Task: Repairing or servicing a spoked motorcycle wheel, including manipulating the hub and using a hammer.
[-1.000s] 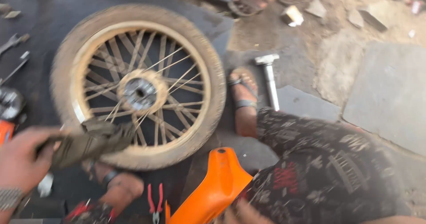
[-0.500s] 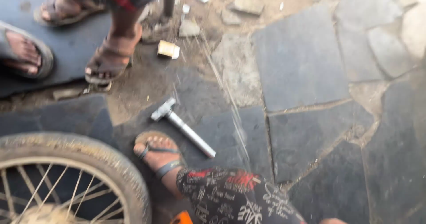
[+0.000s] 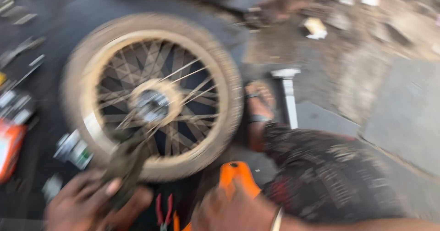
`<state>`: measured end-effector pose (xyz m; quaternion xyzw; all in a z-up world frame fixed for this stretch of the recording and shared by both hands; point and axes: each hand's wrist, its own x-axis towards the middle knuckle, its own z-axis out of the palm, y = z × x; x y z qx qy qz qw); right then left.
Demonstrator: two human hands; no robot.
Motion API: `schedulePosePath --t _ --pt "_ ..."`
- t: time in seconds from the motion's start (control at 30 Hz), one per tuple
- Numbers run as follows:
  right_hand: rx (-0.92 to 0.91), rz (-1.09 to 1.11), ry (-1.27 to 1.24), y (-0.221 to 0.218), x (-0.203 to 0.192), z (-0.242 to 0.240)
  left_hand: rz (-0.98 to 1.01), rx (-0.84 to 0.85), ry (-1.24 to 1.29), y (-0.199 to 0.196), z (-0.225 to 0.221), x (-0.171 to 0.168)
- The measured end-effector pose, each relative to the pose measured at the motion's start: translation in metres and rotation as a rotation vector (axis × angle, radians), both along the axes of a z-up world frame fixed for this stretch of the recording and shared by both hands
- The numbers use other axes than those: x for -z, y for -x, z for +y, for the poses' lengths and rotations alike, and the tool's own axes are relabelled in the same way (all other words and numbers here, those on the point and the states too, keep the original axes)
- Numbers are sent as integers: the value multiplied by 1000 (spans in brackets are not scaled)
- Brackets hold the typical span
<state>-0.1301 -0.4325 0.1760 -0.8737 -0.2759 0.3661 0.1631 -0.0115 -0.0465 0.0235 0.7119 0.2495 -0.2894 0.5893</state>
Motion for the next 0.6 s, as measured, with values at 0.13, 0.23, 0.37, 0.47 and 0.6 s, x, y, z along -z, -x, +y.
schedulePosePath --t 0.13,0.23,0.37,0.47,0.6 --pt "35 -64 -139 -62 14 36 23 -306 138 38 -78 -85" --pt "237 -156 -423 -82 28 68 -28 -411 375 54 -80 -94" --pt "440 -136 -468 -94 31 105 -211 -391 650 54 -73 -111" --pt "426 4 -441 -100 35 104 -296 -366 620 46 -60 -109" --pt "658 62 -184 -105 46 105 -376 -130 282 29 -31 -96"
